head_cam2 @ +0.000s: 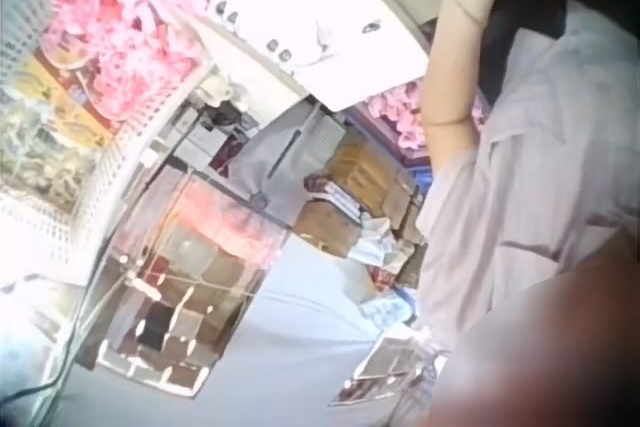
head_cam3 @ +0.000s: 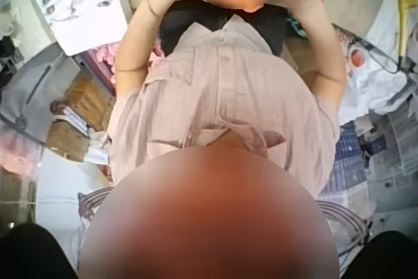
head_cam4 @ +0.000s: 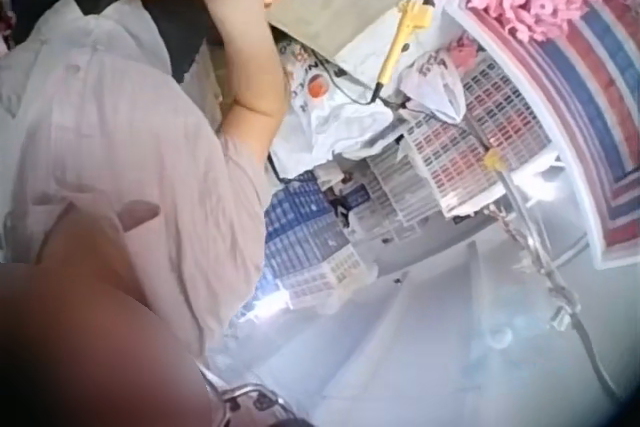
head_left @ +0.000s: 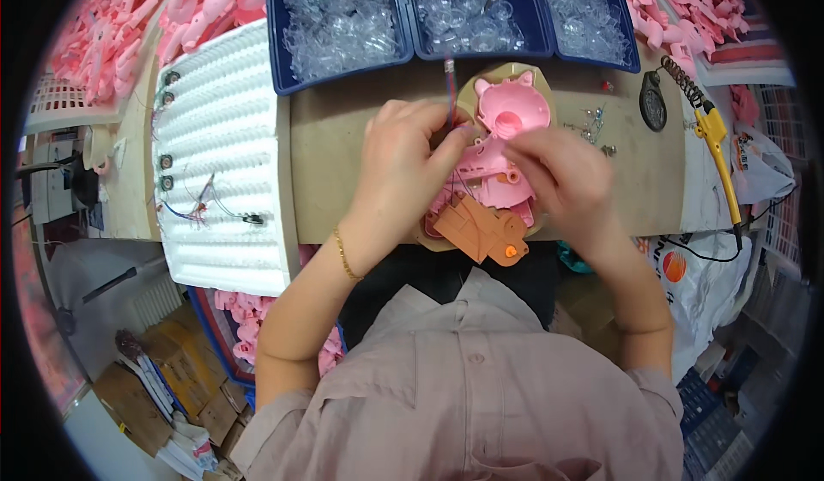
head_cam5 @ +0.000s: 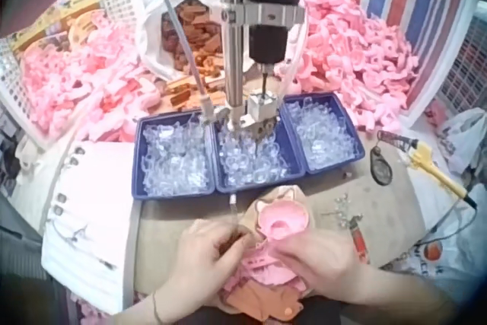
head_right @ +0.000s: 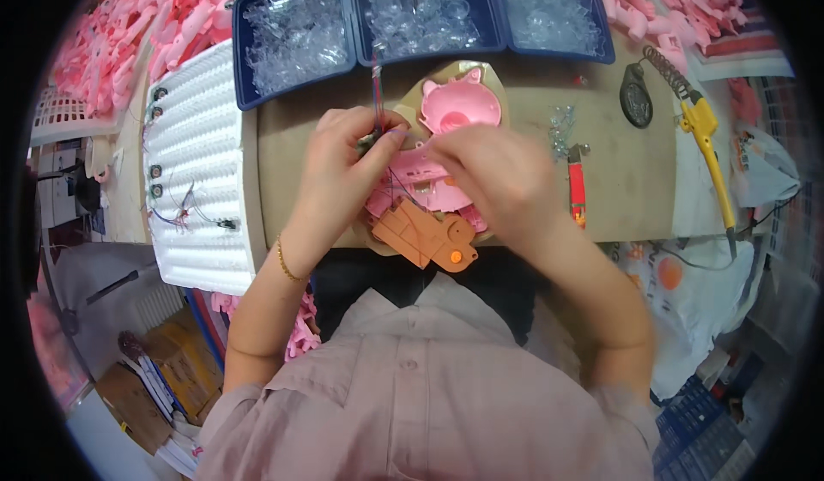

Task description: Assembling electronic internal components and plastic housing for a toy pony.

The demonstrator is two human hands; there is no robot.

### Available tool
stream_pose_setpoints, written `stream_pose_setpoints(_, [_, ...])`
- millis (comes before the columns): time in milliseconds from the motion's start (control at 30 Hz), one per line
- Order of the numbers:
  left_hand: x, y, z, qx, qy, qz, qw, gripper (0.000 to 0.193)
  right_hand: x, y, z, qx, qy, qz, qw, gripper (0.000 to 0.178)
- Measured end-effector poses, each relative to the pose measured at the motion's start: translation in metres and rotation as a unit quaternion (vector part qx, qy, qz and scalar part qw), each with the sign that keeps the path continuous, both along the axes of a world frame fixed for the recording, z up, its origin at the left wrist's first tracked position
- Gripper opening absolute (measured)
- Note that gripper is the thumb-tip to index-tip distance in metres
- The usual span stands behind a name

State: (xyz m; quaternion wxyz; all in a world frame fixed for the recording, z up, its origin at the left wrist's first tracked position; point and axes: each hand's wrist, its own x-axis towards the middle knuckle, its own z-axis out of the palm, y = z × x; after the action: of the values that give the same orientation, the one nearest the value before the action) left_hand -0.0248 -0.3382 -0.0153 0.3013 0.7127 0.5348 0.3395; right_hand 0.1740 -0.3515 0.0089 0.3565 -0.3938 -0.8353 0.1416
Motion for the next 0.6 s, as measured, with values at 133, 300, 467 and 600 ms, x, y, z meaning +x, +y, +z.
stream_pose_setpoints(133, [-0.014, -0.004, -0.004, 0.046, 0.02, -0.054, 0.997, 0.016, 0.005, -0.029, 0.014, -0.435, 0.226, -0.038, 0.871, 0.018])
stream_pose_setpoints(300, [-0.009, -0.006, 0.0, 0.05, -0.027, -0.031, 0.998, 0.016, 0.009, -0.015, 0.023, -0.518, 0.307, -0.046, 0.797, 0.015])
stream_pose_setpoints(467, [-0.02, -0.007, -0.002, -0.056, -0.11, -0.061, 0.991, 0.015, 0.005, -0.02, 0.017, -0.359, 0.1, -0.048, 0.927, 0.01])
stream_pose_setpoints(600, [-0.009, -0.015, -0.009, 0.049, -0.076, 0.035, 0.995, 0.015, -0.016, -0.008, 0.002, -0.093, -0.13, 0.0, 0.987, 0.009])
